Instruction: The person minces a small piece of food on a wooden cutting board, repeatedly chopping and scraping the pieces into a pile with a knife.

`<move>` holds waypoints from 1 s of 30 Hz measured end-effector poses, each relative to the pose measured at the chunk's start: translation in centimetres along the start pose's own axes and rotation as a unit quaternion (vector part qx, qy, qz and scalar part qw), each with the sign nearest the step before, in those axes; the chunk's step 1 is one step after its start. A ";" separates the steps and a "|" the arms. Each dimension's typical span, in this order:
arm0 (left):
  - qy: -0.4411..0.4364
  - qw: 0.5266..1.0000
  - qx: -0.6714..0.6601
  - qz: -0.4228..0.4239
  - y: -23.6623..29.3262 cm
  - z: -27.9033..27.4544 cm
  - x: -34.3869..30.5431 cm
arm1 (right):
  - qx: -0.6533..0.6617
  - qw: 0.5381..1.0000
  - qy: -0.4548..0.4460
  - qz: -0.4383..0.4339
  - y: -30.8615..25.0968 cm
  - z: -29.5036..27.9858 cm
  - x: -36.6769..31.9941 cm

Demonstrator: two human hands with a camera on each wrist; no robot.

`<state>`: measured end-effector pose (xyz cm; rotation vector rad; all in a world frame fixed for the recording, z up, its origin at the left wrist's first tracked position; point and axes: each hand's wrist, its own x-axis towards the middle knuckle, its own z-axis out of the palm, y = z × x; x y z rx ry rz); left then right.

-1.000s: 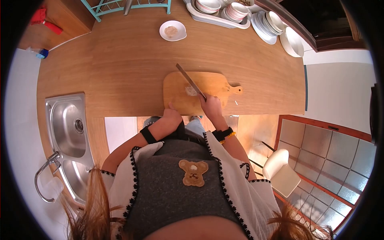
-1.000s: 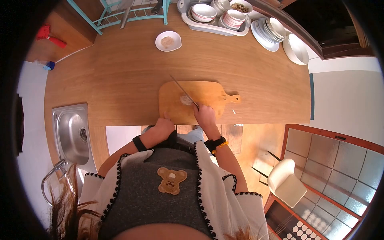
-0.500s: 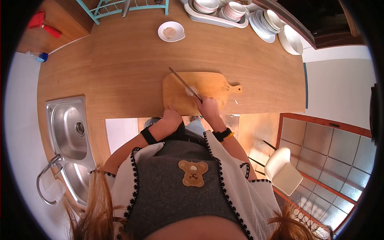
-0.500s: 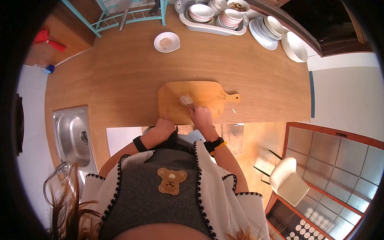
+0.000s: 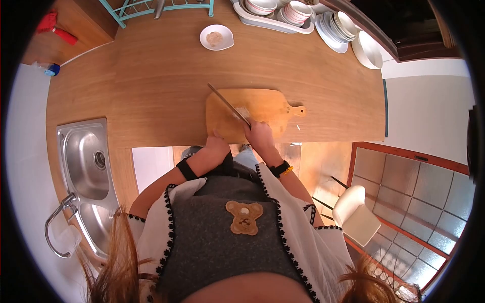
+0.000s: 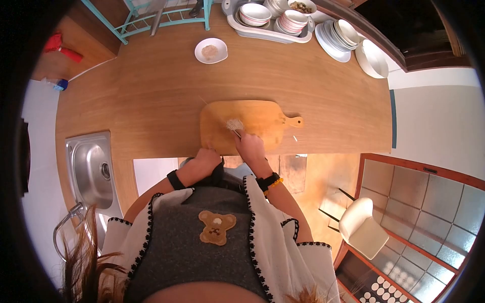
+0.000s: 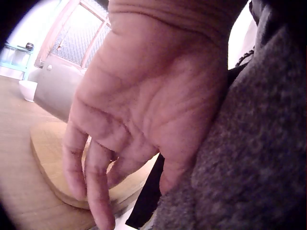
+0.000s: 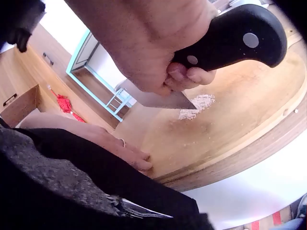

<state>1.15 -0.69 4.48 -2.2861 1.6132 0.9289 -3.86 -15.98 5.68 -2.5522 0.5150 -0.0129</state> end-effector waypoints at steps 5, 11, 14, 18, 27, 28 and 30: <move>0.027 0.999 0.024 -0.012 0.1 0.6 0.3 | -0.041 0.999 -0.017 -0.005 0.3 0.4 0.3; 0.010 1.000 -0.001 0.003 0.0 0.6 0.4 | -0.032 0.999 -0.010 -0.001 0.5 0.5 0.0; 0.003 1.000 0.002 -0.002 0.0 0.6 0.5 | -0.027 0.999 -0.030 0.017 0.7 1.0 -0.2; -0.001 1.000 -0.016 0.012 -0.3 0.5 0.5 | -0.022 0.999 -0.024 0.002 0.6 0.9 -0.2; 0.019 1.000 -0.008 0.014 -0.1 0.4 0.1 | -0.037 0.999 -0.014 -0.017 0.0 1.0 -0.4; 0.026 0.999 -0.010 0.019 -0.1 0.2 0.0 | -0.038 0.999 -0.012 -0.015 0.2 0.9 -0.5; 0.033 0.999 -0.011 0.021 -0.3 0.2 0.1 | -0.049 0.998 -0.016 -0.020 0.3 1.1 -0.3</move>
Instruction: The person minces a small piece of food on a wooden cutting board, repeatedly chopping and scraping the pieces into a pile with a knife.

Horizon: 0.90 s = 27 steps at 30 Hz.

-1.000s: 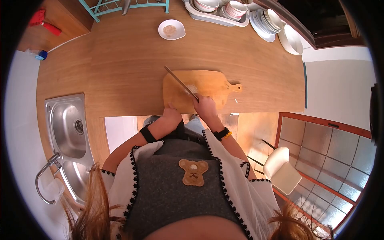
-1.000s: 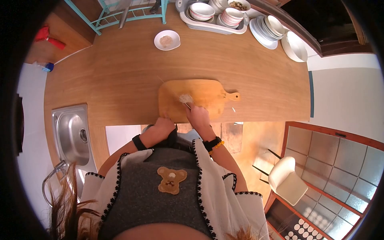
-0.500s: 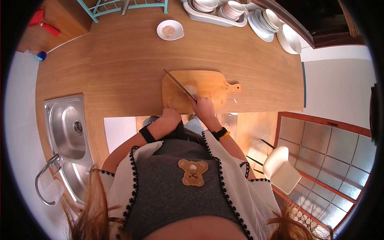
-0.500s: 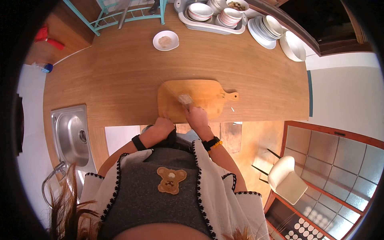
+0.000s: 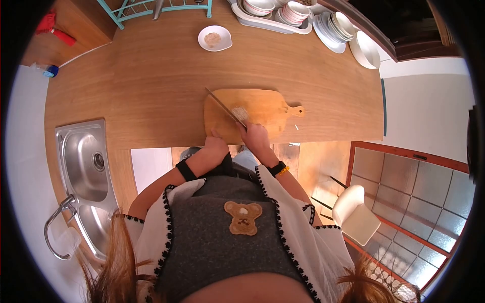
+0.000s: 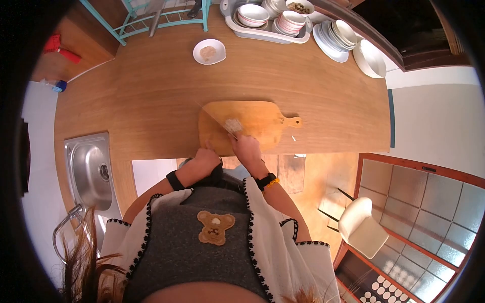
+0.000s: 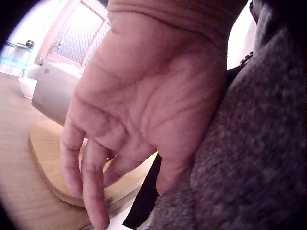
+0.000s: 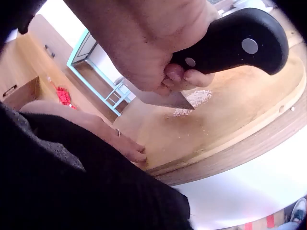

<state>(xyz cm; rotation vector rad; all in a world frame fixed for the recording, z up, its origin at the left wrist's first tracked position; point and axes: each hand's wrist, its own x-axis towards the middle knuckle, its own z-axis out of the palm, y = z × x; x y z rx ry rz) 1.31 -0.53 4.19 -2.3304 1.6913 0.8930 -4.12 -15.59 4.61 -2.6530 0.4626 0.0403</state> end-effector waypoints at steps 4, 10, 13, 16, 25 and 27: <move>0.013 1.000 0.012 -0.011 0.1 1.0 0.4 | 0.015 1.000 0.021 0.014 0.4 -0.4 0.2; 0.012 0.999 0.022 -0.025 0.3 1.1 0.4 | 0.038 0.997 0.010 0.059 0.8 -0.5 0.6; -0.017 1.000 0.016 -0.014 0.1 0.5 0.5 | 0.009 0.998 -0.012 0.056 1.2 -0.3 0.9; -0.031 0.999 0.010 -0.017 0.2 0.4 0.4 | 0.040 0.996 0.012 0.073 1.8 -0.2 0.7; -0.034 0.999 0.003 -0.013 0.2 0.3 0.5 | 0.019 0.998 0.029 0.055 2.3 -0.7 0.8; -0.022 0.999 0.020 -0.023 0.4 0.3 0.3 | 0.023 0.996 0.028 0.081 2.4 -0.7 0.7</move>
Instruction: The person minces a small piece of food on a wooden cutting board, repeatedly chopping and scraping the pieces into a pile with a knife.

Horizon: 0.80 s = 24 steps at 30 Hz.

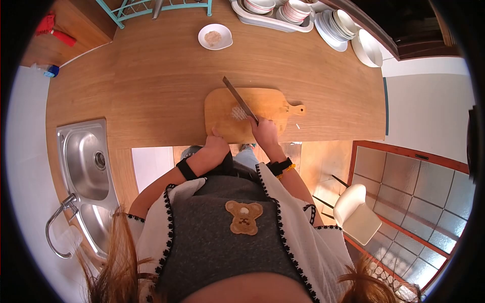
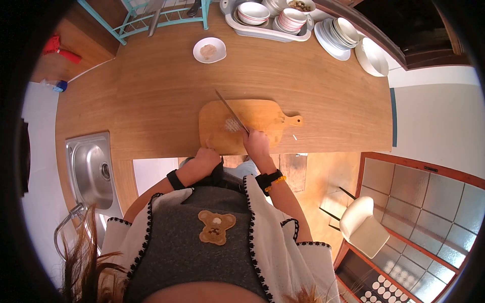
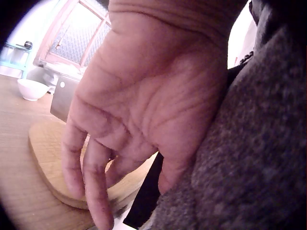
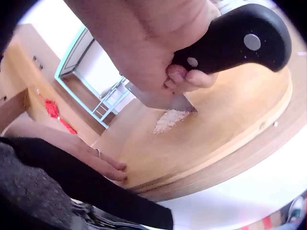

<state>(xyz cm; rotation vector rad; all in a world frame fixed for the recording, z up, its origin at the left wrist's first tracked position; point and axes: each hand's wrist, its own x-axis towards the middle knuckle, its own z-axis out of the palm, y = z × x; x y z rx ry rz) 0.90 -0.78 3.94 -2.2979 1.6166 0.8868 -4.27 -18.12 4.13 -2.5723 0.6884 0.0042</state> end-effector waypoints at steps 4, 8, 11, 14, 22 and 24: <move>0.003 1.000 0.005 0.011 -0.1 -0.2 0.1 | 0.006 1.000 0.005 -0.011 0.2 -0.3 0.0; 0.011 0.999 0.015 0.036 -0.4 0.2 0.4 | -0.004 1.000 0.003 0.011 0.8 -0.3 -0.3; 0.045 0.999 0.026 0.014 -0.1 0.6 0.1 | 0.023 0.999 0.017 0.021 -0.2 -1.8 -0.5; 0.043 0.998 0.035 0.026 -0.1 0.1 -0.1 | 0.044 0.997 0.029 0.052 0.1 -2.2 -0.4; 0.101 0.994 0.035 0.020 0.0 0.7 -0.3 | 0.001 1.000 0.016 0.013 0.8 -0.2 -1.3; 0.112 0.993 0.034 0.011 0.0 0.8 -0.2 | 0.007 1.000 0.005 0.014 0.4 -0.3 -1.4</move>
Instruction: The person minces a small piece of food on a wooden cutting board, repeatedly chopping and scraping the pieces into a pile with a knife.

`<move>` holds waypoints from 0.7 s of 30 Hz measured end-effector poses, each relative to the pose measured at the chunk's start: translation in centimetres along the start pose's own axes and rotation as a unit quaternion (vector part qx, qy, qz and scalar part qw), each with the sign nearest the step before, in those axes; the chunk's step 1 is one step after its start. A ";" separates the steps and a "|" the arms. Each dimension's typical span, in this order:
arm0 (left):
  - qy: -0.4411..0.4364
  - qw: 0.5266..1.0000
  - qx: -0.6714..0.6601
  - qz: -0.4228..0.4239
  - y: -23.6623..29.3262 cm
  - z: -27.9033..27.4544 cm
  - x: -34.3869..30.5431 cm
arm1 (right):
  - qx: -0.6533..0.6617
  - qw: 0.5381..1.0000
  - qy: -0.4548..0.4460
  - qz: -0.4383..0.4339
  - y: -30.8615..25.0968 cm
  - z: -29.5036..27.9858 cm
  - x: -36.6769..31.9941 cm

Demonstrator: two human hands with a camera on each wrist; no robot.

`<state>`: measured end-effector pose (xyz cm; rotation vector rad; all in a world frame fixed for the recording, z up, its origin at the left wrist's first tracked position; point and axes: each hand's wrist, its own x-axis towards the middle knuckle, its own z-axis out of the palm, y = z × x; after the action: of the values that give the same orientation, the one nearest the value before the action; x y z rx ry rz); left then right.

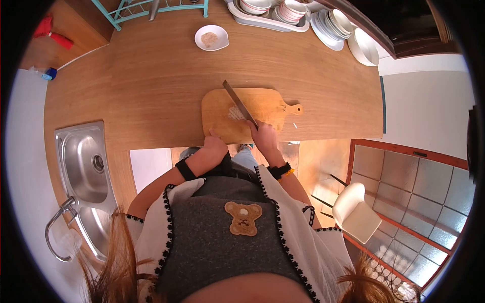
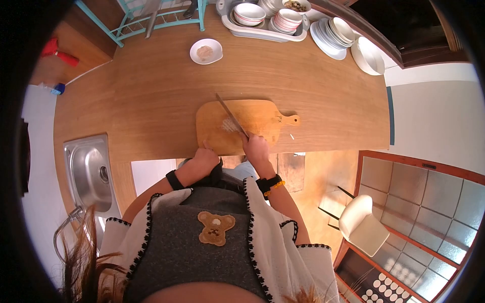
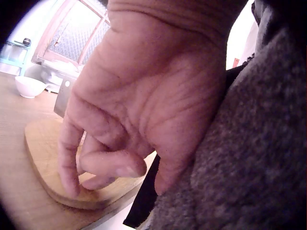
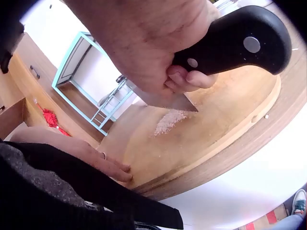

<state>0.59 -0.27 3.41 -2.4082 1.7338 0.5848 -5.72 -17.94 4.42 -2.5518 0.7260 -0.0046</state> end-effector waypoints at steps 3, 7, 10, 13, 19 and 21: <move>-0.039 0.998 -0.042 0.018 -0.2 0.9 0.2 | 0.016 1.000 -0.007 0.015 -0.7 -1.0 0.5; -0.022 0.999 -0.023 -0.008 0.2 0.8 0.1 | -0.003 1.000 -0.006 -0.026 -0.6 -0.7 0.6; -0.041 0.999 -0.025 -0.016 -0.1 0.3 0.1 | -0.021 0.998 -0.005 -0.051 -0.6 -0.3 0.9; -0.063 0.997 -0.041 -0.018 0.2 0.2 0.0 | 0.023 0.999 -0.022 -0.015 -0.8 -0.6 0.5; -0.059 0.998 -0.023 -0.010 0.1 0.4 0.0 | 0.034 0.999 -0.009 -0.032 -1.1 -0.5 0.2; -0.044 0.999 -0.013 -0.011 0.2 0.6 0.1 | 0.009 0.999 -0.020 -0.037 -1.0 -0.4 0.2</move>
<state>0.25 -0.25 2.87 -2.3774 1.6728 0.7032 -5.17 -17.49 5.19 -2.5524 0.6139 0.0141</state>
